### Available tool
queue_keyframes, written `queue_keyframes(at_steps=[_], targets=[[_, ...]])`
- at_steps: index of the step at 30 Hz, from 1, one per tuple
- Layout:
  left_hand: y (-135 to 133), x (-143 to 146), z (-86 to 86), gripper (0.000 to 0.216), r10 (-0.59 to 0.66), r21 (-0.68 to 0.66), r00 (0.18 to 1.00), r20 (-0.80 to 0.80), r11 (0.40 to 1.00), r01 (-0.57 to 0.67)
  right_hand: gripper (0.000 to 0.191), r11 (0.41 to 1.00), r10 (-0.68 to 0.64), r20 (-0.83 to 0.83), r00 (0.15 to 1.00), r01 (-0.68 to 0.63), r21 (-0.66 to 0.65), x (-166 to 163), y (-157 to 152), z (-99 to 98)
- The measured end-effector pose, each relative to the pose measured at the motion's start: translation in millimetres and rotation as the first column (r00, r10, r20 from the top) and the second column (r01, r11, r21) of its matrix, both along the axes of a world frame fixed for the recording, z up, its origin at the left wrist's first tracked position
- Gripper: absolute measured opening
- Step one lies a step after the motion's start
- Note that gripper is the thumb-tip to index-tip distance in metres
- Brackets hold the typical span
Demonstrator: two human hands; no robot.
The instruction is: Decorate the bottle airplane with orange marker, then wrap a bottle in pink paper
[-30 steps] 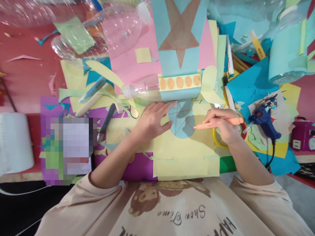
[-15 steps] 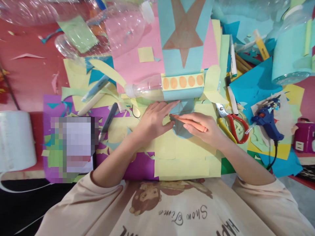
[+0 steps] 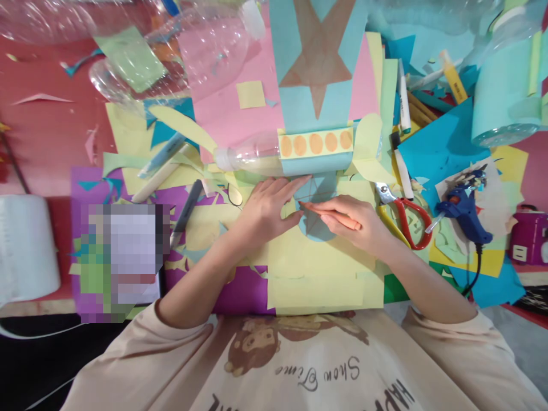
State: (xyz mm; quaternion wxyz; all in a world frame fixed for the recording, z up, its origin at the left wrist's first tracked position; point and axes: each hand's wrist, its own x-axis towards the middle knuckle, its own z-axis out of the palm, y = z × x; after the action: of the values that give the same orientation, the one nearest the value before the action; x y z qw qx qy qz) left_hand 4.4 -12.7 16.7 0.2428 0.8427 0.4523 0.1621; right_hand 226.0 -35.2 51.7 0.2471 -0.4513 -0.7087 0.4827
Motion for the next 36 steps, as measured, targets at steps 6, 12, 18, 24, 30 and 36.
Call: queue_keyframes(at_steps=[6,12,18,24,30,36], targets=[[1,0,0.7,0.053,-0.01,0.008,1.0,0.003,1.0,0.01,0.023,0.995,-0.009,-0.013,1.0,0.007,-0.1,7,-2,-0.8],[1,1,-0.6,0.052,-0.009,0.031,1.0,0.009,0.999,0.009,0.022,0.994,-0.002,-0.019,1.0,0.0,-0.106,13,-3,-1.6],[1,0,-0.4,0.053,-0.015,0.021,1.0,-0.001,1.0,0.015,0.02,0.998,0.011,0.039,0.999,-0.008,-0.069,18,0,6.9],[0,0,0.3,0.052,-0.01,0.041,1.0,0.001,0.999,0.01,0.017,0.996,0.014,0.036,0.999,-0.011,-0.085,20,2,12.7],[1,0,1.1,0.051,-0.021,0.054,1.0,0.003,0.998,0.021,0.015,0.997,0.001,0.043,0.999,0.003,-0.076,20,3,18.9],[0,0,-0.6,0.053,0.001,0.054,1.0,0.006,0.999,-0.001,0.022,0.998,0.012,0.05,0.999,-0.009,-0.06,21,5,20.4]])
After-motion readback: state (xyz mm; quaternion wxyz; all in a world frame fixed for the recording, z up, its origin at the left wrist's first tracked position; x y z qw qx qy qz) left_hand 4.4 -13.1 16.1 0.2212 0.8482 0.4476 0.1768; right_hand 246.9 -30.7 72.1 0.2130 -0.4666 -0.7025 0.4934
